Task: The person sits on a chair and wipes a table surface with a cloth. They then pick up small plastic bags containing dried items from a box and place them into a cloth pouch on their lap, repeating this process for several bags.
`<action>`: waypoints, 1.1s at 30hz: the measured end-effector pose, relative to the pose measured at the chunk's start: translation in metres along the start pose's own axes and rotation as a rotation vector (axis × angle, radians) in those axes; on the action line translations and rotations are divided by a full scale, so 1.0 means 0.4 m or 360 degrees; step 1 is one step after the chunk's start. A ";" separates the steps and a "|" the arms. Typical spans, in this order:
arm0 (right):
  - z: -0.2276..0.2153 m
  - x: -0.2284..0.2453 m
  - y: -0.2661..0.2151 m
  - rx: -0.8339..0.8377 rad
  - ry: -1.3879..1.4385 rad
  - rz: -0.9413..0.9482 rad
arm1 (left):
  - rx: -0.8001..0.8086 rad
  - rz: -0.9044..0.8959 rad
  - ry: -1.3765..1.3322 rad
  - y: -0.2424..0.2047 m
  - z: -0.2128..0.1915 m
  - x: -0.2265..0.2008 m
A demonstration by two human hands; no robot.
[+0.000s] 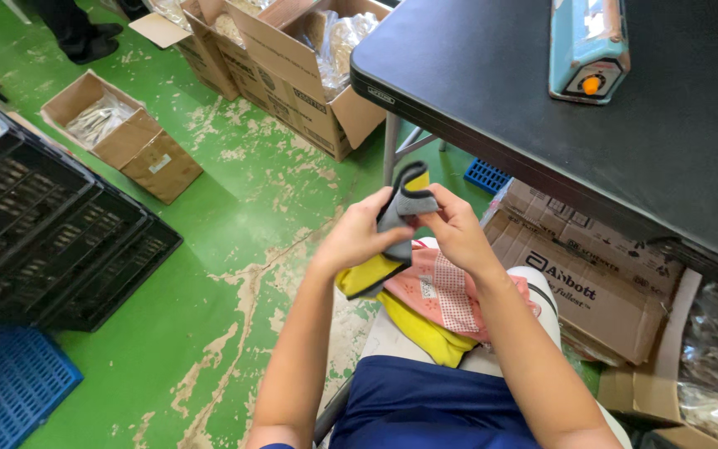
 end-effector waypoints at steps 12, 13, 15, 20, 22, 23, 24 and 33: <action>-0.132 -0.166 -0.129 -0.0277 -0.0256 0.0485 | 0.0197 -0.0158 -0.0321 0.068 0.188 0.159; -0.130 -0.199 -0.139 -0.0204 -0.0289 0.0554 | 0.0164 -0.0167 -0.0168 0.071 0.188 0.179; -0.116 -0.264 -0.178 -0.0061 -0.0353 0.0698 | 0.0207 -0.0122 0.0167 0.068 0.196 0.212; -0.015 -0.343 -0.265 0.0109 -0.1001 0.0435 | 0.0333 -0.0403 -0.0072 0.047 0.214 0.328; -0.010 -0.343 -0.266 0.0072 -0.1084 0.0206 | 0.0633 -0.0481 -0.0075 0.018 0.240 0.349; -0.014 -0.339 -0.270 0.0031 -0.1073 0.0160 | 0.0781 -0.0422 0.0130 -0.003 0.247 0.345; -0.025 -0.324 -0.269 -0.0010 -0.1064 0.0115 | 0.0928 -0.0359 0.0336 -0.024 0.255 0.335; -0.353 0.156 -0.196 -0.0580 -0.0741 -0.0101 | 0.0194 0.0517 0.0210 0.094 0.208 -0.013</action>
Point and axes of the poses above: each hand's wrist, its own y-axis towards the middle knuckle, its own z-axis out of the palm, x = y × z, the point moved 9 cm from there along y, towards the middle knuckle, and after that the axes turned 13 degrees about -y, right-handed, at the moved point
